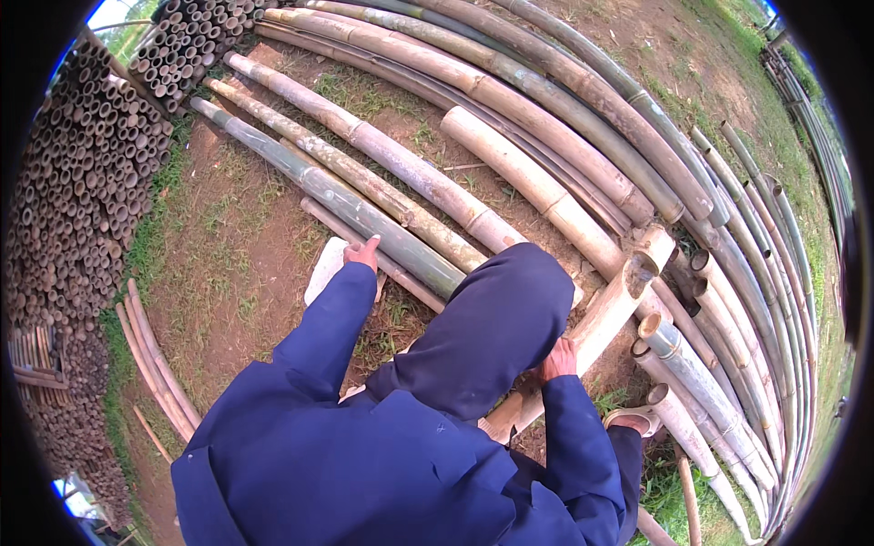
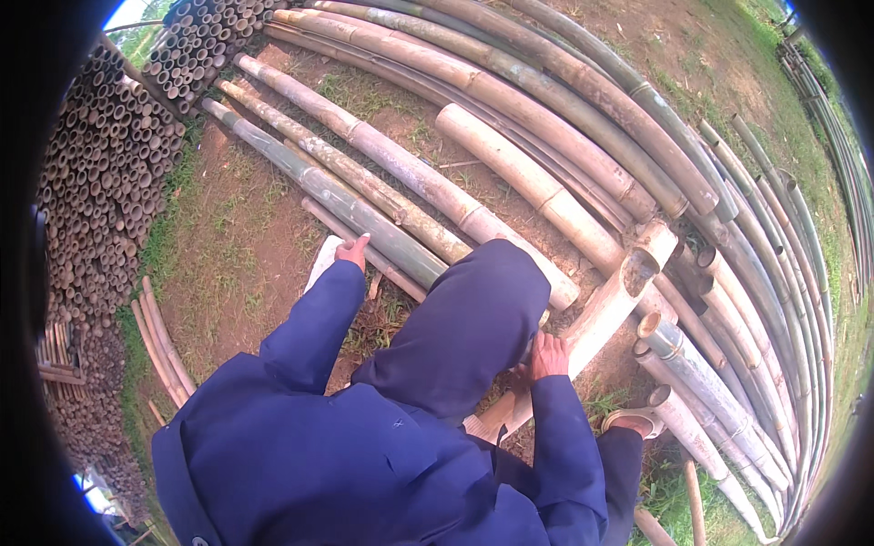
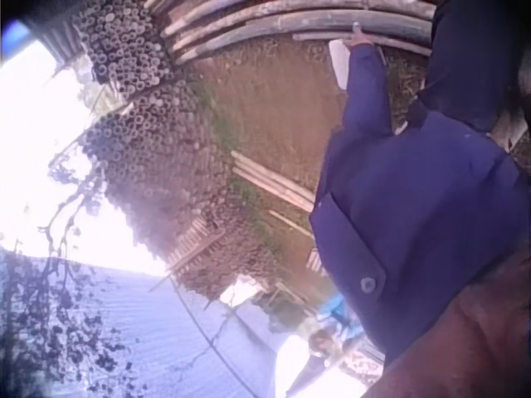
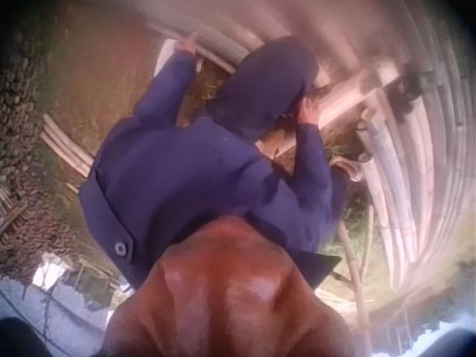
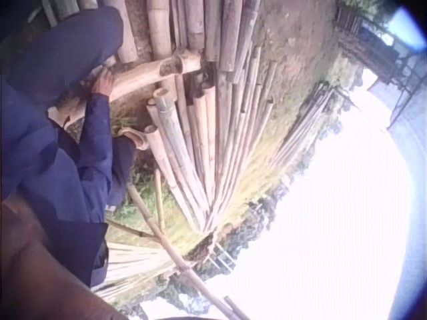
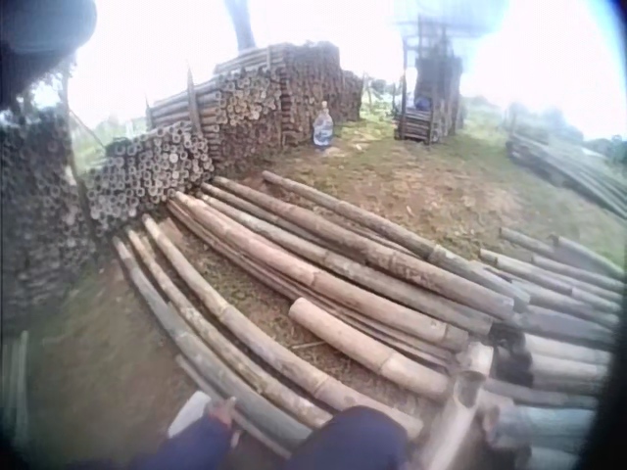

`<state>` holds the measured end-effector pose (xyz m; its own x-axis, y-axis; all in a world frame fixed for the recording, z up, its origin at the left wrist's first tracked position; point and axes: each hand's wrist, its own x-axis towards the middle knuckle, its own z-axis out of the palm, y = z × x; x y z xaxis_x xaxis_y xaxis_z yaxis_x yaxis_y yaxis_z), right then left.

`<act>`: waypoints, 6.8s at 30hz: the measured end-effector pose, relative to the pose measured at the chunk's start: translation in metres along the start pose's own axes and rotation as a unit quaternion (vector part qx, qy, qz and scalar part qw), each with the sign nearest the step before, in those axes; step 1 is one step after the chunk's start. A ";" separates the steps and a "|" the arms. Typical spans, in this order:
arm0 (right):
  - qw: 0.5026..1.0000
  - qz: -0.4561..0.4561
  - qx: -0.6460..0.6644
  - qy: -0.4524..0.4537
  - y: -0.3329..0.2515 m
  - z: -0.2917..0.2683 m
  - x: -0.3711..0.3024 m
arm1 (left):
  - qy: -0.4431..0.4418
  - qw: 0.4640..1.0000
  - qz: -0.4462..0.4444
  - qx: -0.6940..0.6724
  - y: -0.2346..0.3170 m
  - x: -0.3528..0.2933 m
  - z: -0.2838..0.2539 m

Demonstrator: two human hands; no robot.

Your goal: The person uses a hand saw to cut bamboo poles into shorter sections. They repeatedly position a pole on a wooden support, saw through it, and then move the cut pieces aside to make room for the next cut.

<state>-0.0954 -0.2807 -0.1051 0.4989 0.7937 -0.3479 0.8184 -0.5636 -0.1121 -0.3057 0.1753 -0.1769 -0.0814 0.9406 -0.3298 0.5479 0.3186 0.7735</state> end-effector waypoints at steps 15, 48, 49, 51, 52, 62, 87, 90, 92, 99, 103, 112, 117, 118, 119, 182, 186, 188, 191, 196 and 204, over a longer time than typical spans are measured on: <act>0.967 0.054 -0.046 0.244 0.052 -0.100 -0.090 | -0.232 0.914 -0.099 -0.319 0.096 -0.013 0.078; 0.910 0.237 -0.153 0.305 0.194 -0.312 -0.037 | -0.558 0.777 0.151 -0.247 0.370 -0.156 0.183; 0.907 0.245 -0.161 0.302 0.206 -0.338 -0.027 | -0.584 0.763 0.189 -0.204 0.353 -0.157 0.170; 0.902 0.251 -0.157 0.315 0.232 -0.378 0.009 | -0.607 0.753 0.222 -0.121 0.311 -0.143 0.133; 0.896 0.257 -0.153 0.329 0.245 -0.393 0.025 | -0.615 0.754 0.216 -0.087 0.292 -0.139 0.117; 0.938 0.195 0.046 0.282 0.233 -0.278 0.044 | -0.643 0.761 -0.040 -0.076 0.163 -0.208 -0.003; 0.783 0.389 0.396 0.281 0.010 0.067 0.057 | -0.476 0.868 -0.142 -0.014 -0.006 -0.144 -0.008; 0.722 0.425 0.480 0.260 0.008 0.064 0.052 | -0.453 0.878 -0.146 -0.048 -0.005 -0.149 -0.006; 0.658 0.432 0.566 0.243 0.007 0.063 0.048 | -0.449 0.881 -0.136 -0.057 0.003 -0.142 -0.004; 0.465 0.373 0.775 0.210 0.009 0.014 0.039 | -0.254 0.955 -0.034 -0.146 0.036 -0.037 0.023; 0.439 0.327 0.801 0.243 0.015 -0.048 0.041 | -0.198 0.939 -0.127 -0.249 0.080 0.022 0.030; 0.417 0.321 0.749 0.403 0.096 -0.102 -0.070 | -0.268 0.887 -0.117 -0.358 0.157 0.010 0.072; 0.428 0.296 0.712 0.472 0.119 -0.082 -0.139 | -0.302 0.830 -0.179 -0.434 0.169 -0.051 0.093; 0.420 0.299 0.705 0.487 0.128 -0.081 -0.156 | -0.299 0.839 -0.158 -0.427 0.174 -0.067 0.098; 0.413 0.298 0.699 0.502 0.139 -0.081 -0.171 | -0.306 0.829 -0.149 -0.444 0.189 -0.093 0.099; 0.905 0.224 0.240 0.269 0.062 -0.187 -0.200 | -0.656 0.445 0.584 0.174 0.346 -0.351 0.113; 0.770 0.391 0.356 0.356 0.075 -0.172 -0.262 | -0.562 0.299 0.701 0.321 0.326 -0.444 0.200; 0.726 0.423 0.316 0.441 0.077 -0.182 -0.267 | -0.529 0.305 0.705 0.359 0.302 -0.474 0.238; 0.620 0.431 0.336 0.564 0.082 -0.184 -0.285 | -0.495 0.312 0.708 0.395 0.264 -0.519 0.279; 0.531 0.474 0.395 0.581 0.078 -0.195 -0.317 | -0.431 0.327 0.706 0.456 0.224 -0.540 0.316; 0.559 0.448 0.373 0.589 0.087 -0.192 -0.323 | -0.477 0.357 0.698 0.397 0.201 -0.529 0.340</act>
<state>-0.1309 -0.5421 0.1760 0.8146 -0.5324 0.2302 -0.0381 -0.4451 -0.8947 0.1305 -0.2988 -0.0309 0.8451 -0.4722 -0.2505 -0.4067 -0.8721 0.2720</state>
